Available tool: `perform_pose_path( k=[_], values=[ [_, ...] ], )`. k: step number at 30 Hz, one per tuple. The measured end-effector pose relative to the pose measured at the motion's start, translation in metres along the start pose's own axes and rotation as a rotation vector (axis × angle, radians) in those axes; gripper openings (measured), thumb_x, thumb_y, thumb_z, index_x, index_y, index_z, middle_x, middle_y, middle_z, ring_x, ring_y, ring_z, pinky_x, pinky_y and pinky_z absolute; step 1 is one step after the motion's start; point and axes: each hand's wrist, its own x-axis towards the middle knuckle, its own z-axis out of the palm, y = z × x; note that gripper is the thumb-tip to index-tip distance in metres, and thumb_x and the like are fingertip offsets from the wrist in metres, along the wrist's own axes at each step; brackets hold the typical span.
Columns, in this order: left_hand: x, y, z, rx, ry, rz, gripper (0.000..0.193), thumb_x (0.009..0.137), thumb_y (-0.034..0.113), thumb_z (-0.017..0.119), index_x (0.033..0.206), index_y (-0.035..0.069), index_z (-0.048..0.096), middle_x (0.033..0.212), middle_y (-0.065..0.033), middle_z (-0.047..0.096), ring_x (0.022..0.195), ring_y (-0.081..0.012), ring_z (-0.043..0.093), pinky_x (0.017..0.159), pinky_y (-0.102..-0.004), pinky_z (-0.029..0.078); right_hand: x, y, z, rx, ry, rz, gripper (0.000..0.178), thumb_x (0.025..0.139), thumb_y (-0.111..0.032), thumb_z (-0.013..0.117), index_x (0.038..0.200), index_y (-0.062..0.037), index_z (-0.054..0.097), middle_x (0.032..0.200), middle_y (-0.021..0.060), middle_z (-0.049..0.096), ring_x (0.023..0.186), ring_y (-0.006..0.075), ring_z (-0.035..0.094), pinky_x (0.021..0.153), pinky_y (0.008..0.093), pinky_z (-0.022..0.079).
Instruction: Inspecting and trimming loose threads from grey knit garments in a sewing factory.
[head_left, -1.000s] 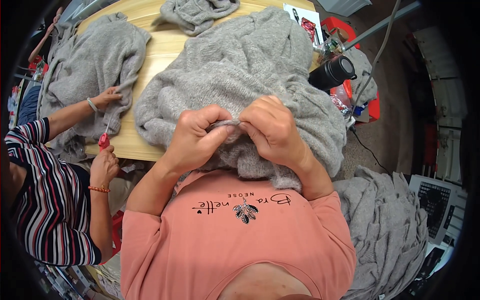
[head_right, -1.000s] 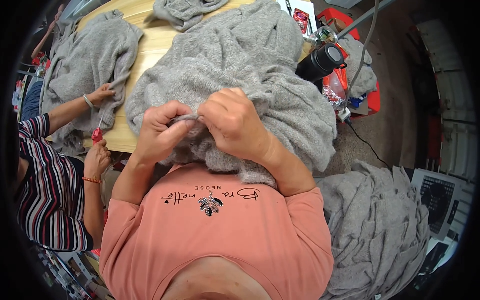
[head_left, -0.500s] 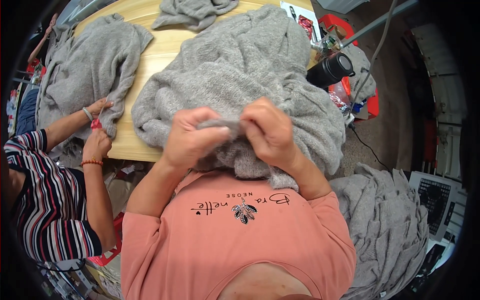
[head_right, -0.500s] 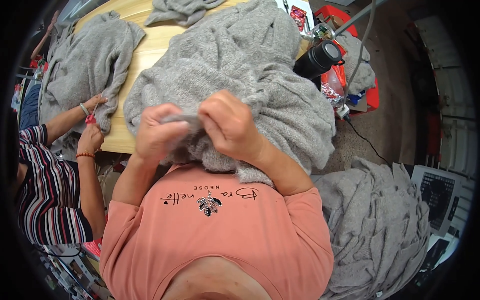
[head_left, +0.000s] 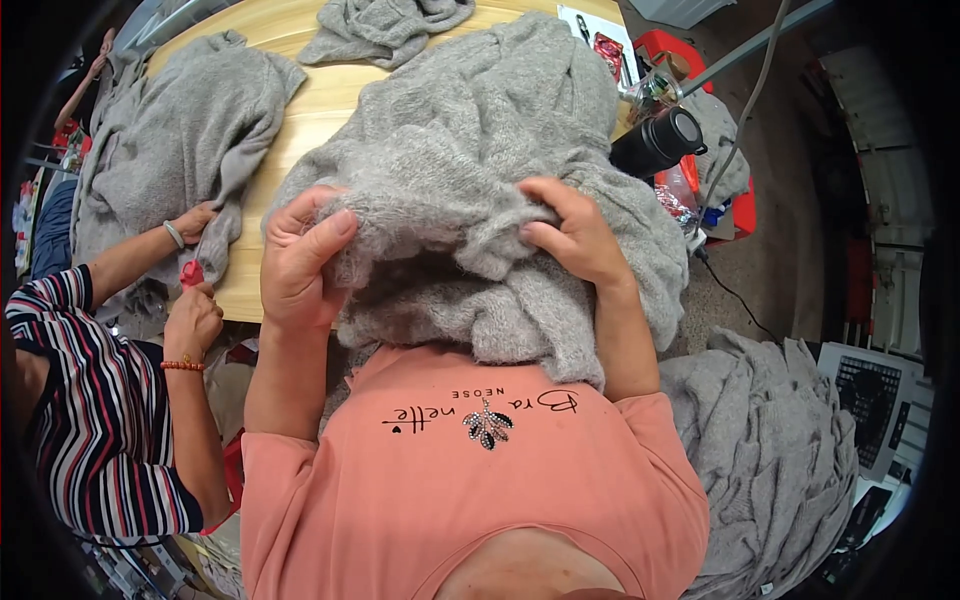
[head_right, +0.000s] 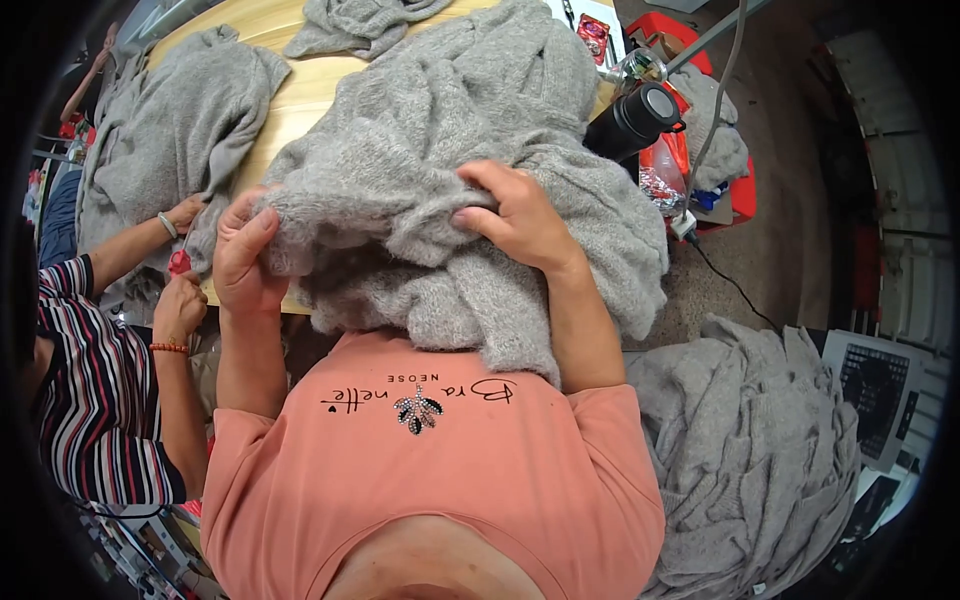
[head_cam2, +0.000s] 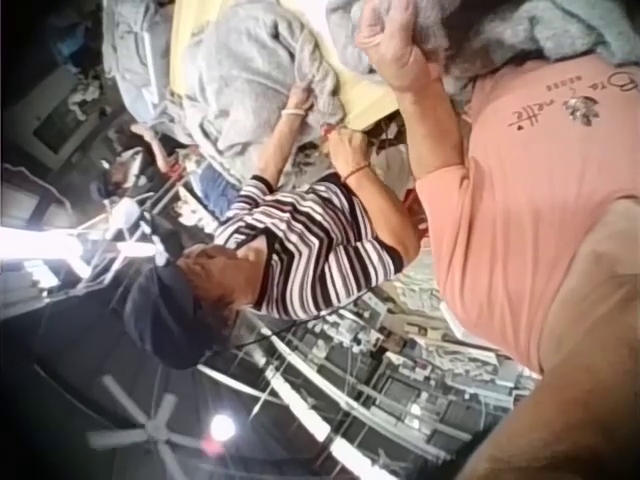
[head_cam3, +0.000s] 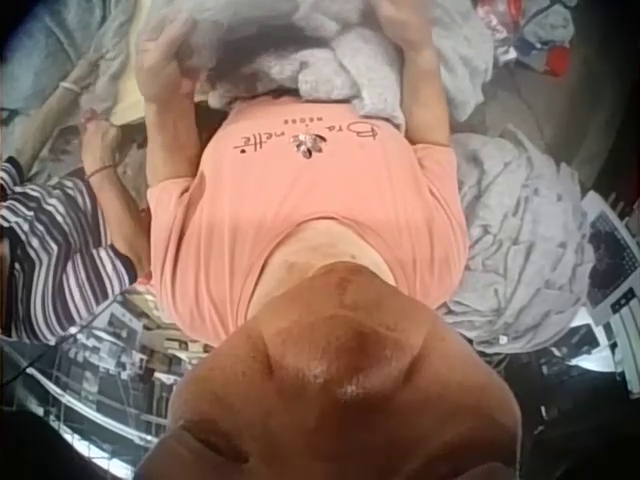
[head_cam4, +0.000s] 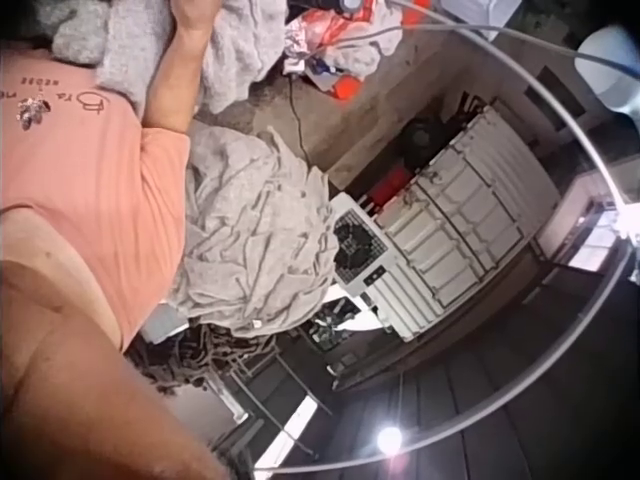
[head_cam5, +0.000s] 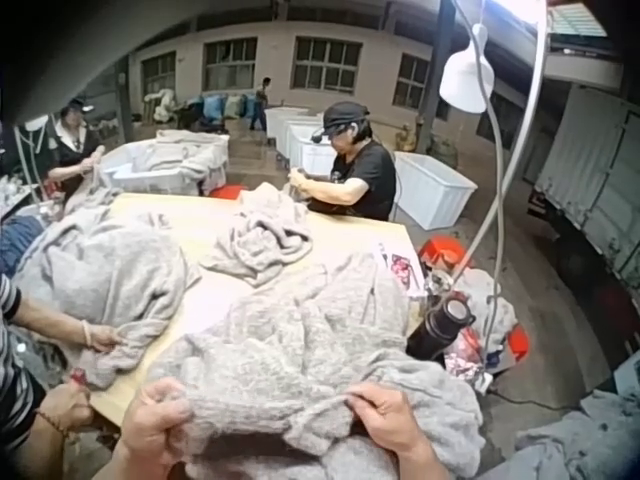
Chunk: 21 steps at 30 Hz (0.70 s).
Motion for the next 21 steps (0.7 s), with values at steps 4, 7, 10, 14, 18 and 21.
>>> perform_pose_path(
  k=[4,7,10,14,18,21],
  values=[
    [0.003,0.001,-0.003,-0.076,-0.059,0.004,0.019,0.081,0.005,0.053,0.097,-0.005,0.056,0.092,-0.0148,0.062,0.082,-0.0203,0.062,0.078,-0.0315,0.049,-0.003,0.011,-0.003,0.004,-0.04,-0.011,0.017,0.074,0.005,0.059,0.09,0.0019,0.059,0.089,0.0055,0.062,0.08,0.0125,0.057,0.071,0.0242,0.044],
    [0.002,0.002,-0.002,-0.09,-0.069,0.006,0.019,0.081,0.006,0.053,0.097,-0.005,0.055,0.093,-0.0154,0.062,0.082,-0.0205,0.062,0.077,-0.0318,0.049,-0.007,0.01,-0.002,0.271,0.126,0.123,0.018,0.074,0.008,0.056,0.09,0.0007,0.06,0.085,0.0064,0.063,0.078,0.0148,0.059,0.073,0.0265,0.045],
    [0.0,0.005,0.006,-0.058,0.018,0.007,0.018,0.081,0.006,0.053,0.094,-0.005,0.056,0.09,-0.0142,0.063,0.078,-0.0195,0.062,0.074,-0.0302,0.05,-0.002,0.001,-0.006,0.094,0.539,-0.302,0.017,0.077,0.009,0.051,0.089,-0.0009,0.059,0.082,0.0119,0.064,0.076,0.0175,0.06,0.072,0.0311,0.048],
    [0.004,0.015,0.041,0.072,0.013,-0.004,0.009,0.079,0.002,0.058,0.086,-0.003,0.06,0.074,-0.0077,0.063,0.06,-0.0097,0.058,0.054,-0.0209,0.046,-0.013,-0.068,-0.018,0.046,0.255,-0.51,0.011,0.078,0.005,0.053,0.087,-0.0004,0.056,0.084,0.017,0.064,0.062,0.0182,0.059,0.058,0.0323,0.048],
    [0.011,-0.003,0.062,0.37,-0.122,-0.142,0.004,0.078,0.005,0.062,0.078,0.001,0.063,0.062,0.0025,0.057,0.051,-0.0005,0.045,0.043,-0.0163,0.032,0.0,-0.093,0.001,-0.102,0.045,-0.736,0.016,0.074,0.001,0.059,0.089,-0.0013,0.056,0.078,0.0126,0.061,0.047,0.0173,0.047,0.042,0.0289,0.035],
    [0.012,-0.017,0.052,0.367,-0.197,-0.263,0.008,0.081,0.007,0.06,0.076,0.0,0.063,0.061,0.0048,0.055,0.053,0.0003,0.044,0.044,-0.0162,0.031,0.003,-0.078,0.013,-0.163,0.155,-0.767,0.023,0.065,0.002,0.064,0.088,-0.0007,0.059,0.076,0.0075,0.057,0.05,0.016,0.049,0.041,0.027,0.035]
  ],
)
